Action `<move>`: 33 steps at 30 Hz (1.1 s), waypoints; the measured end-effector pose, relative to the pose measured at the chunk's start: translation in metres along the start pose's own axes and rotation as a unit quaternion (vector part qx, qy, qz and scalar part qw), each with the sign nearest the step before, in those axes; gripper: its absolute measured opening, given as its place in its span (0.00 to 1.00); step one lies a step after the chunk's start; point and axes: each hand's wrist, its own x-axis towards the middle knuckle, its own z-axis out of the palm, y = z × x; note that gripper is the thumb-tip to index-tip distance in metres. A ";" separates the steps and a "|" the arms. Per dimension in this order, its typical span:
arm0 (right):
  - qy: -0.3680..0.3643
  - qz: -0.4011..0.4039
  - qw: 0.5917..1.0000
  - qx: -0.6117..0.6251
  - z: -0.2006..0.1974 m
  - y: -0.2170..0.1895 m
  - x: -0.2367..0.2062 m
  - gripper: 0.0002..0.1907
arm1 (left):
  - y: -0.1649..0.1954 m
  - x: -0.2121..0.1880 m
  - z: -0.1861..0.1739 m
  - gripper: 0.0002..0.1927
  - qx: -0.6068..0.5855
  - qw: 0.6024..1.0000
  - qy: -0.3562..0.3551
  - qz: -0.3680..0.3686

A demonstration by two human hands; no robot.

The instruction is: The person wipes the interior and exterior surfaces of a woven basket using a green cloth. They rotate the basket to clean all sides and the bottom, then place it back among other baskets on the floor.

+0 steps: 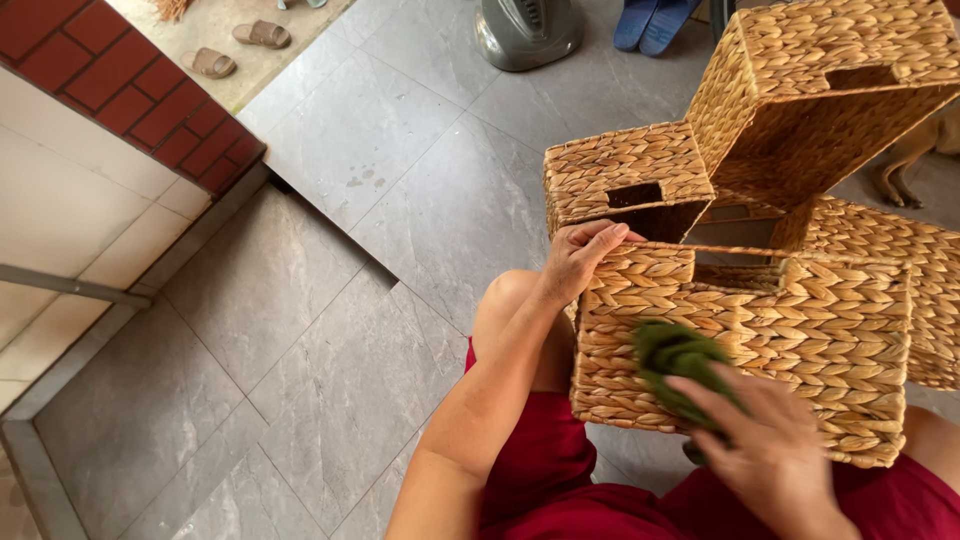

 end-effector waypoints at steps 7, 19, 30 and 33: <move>0.049 0.229 0.972 0.003 -0.018 0.078 -0.058 0.22 | 0.008 0.005 0.002 0.18 0.146 0.989 0.013 0.009; 0.226 0.184 0.957 -0.011 0.024 0.064 -0.062 0.14 | 0.008 0.046 0.124 0.22 0.668 0.727 -0.160 0.024; 0.335 0.317 0.784 0.415 0.002 0.079 -0.098 0.17 | -0.057 0.068 0.248 0.24 0.580 0.798 -0.158 0.038; 0.362 0.314 0.729 0.490 -0.011 0.086 -0.111 0.13 | -0.044 0.051 0.230 0.23 0.577 0.799 -0.153 0.072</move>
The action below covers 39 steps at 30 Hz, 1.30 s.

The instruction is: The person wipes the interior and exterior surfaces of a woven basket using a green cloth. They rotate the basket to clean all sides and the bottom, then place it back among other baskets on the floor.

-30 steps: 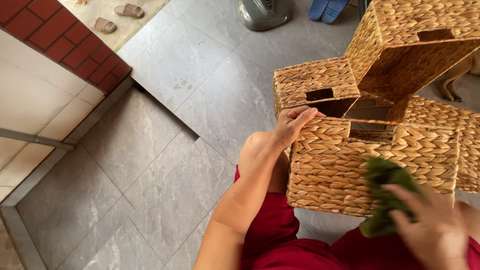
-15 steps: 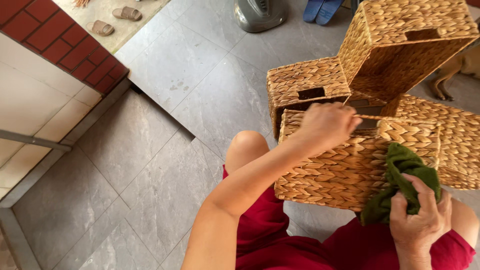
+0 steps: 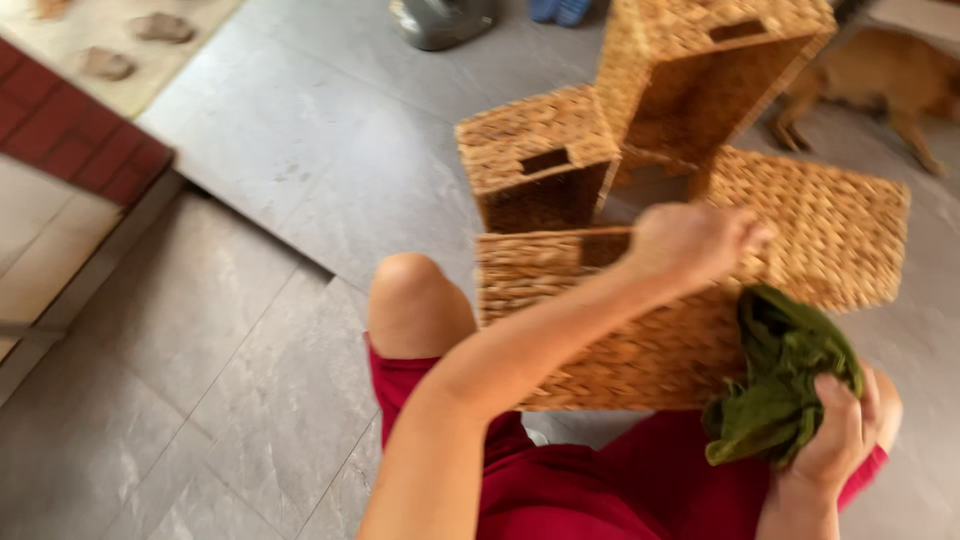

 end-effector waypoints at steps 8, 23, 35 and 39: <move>0.143 0.058 0.963 0.220 -0.050 -0.041 0.003 0.24 | -0.049 -0.066 -0.114 0.25 -0.018 0.992 0.064 -0.105; 0.129 0.058 0.987 0.083 -0.039 -0.033 0.075 0.14 | -0.098 -0.152 -0.187 0.26 -0.501 0.819 0.281 -0.001; 0.153 0.242 0.958 0.005 -0.113 0.004 0.159 0.17 | -0.115 -0.134 -0.160 0.24 -0.571 0.782 0.249 0.035; 0.152 0.146 0.975 -0.070 -0.124 0.021 0.197 0.17 | -0.161 -0.153 -0.163 0.23 -0.509 0.800 0.314 0.059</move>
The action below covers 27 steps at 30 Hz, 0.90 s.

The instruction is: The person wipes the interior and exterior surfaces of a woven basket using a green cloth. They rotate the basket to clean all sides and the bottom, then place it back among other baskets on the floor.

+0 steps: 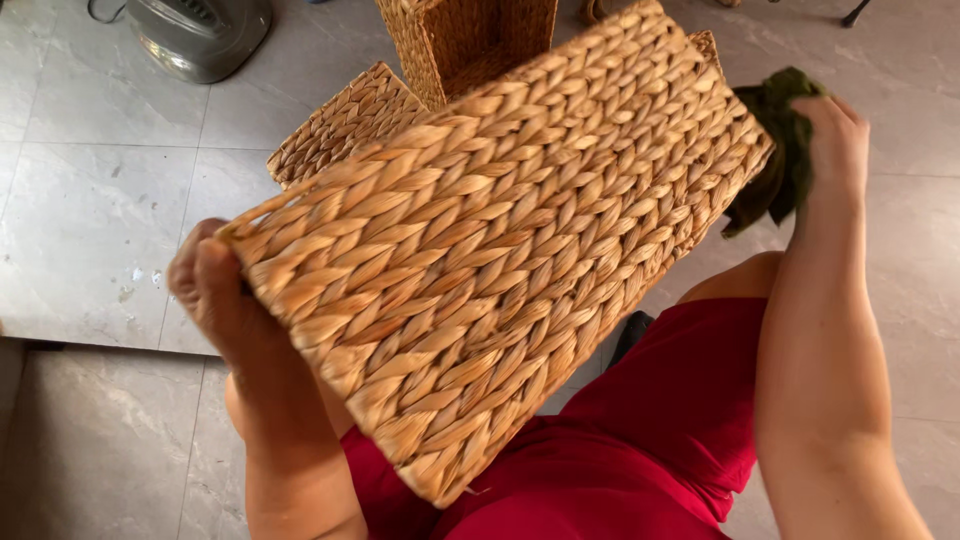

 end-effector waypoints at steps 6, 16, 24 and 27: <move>-0.057 -0.036 0.941 -0.332 0.079 0.064 0.036 0.18 | -0.024 -0.003 -0.095 0.21 0.040 0.997 0.058 0.024; -0.263 0.056 0.851 -0.450 0.228 0.112 -0.006 0.18 | -0.034 -0.031 -0.166 0.22 0.071 0.993 0.077 0.054; -0.287 0.084 0.836 -0.461 0.254 0.131 0.009 0.18 | -0.056 -0.028 -0.170 0.24 0.080 0.991 0.057 0.087; -0.290 0.089 0.834 -0.461 0.256 0.147 0.023 0.18 | -0.060 -0.029 -0.162 0.26 0.107 0.985 0.040 0.131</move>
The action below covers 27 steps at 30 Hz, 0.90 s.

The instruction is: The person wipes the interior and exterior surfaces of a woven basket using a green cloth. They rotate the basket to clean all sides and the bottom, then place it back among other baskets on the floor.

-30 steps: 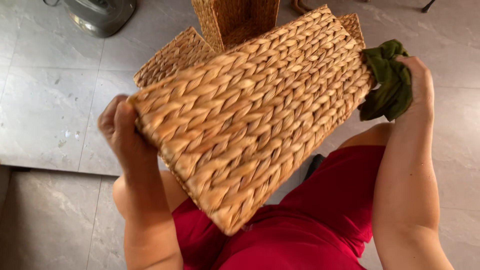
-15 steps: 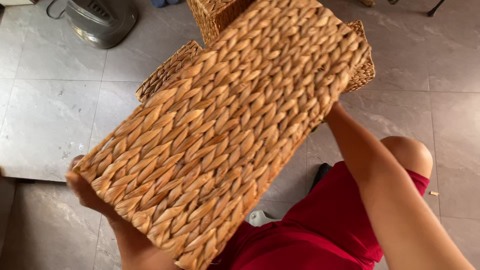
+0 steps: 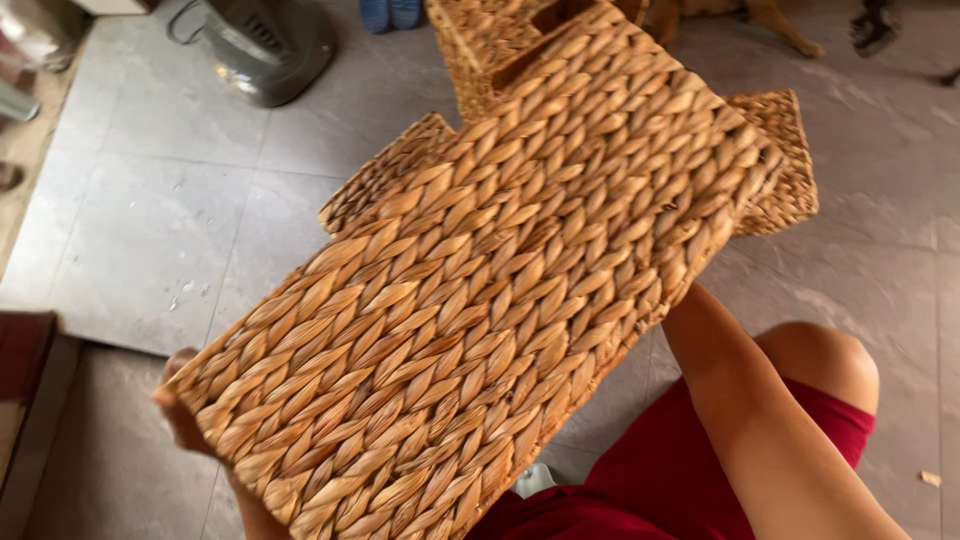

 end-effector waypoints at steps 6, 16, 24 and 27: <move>0.016 0.018 1.000 0.016 -0.003 0.015 0.015 0.18 | 0.032 0.011 0.016 0.27 -0.041 0.988 0.033 -0.145; 0.009 0.021 0.998 0.055 0.004 0.021 -0.008 0.19 | 0.064 0.028 0.055 0.27 -0.060 0.984 0.042 -0.161; -0.112 0.000 0.988 0.108 0.063 0.032 -0.093 0.19 | 0.054 0.032 0.061 0.22 -0.125 0.981 0.025 -0.149; -0.111 0.022 0.984 0.140 0.064 0.042 -0.113 0.19 | 0.061 0.044 0.070 0.24 -0.114 0.981 0.004 -0.154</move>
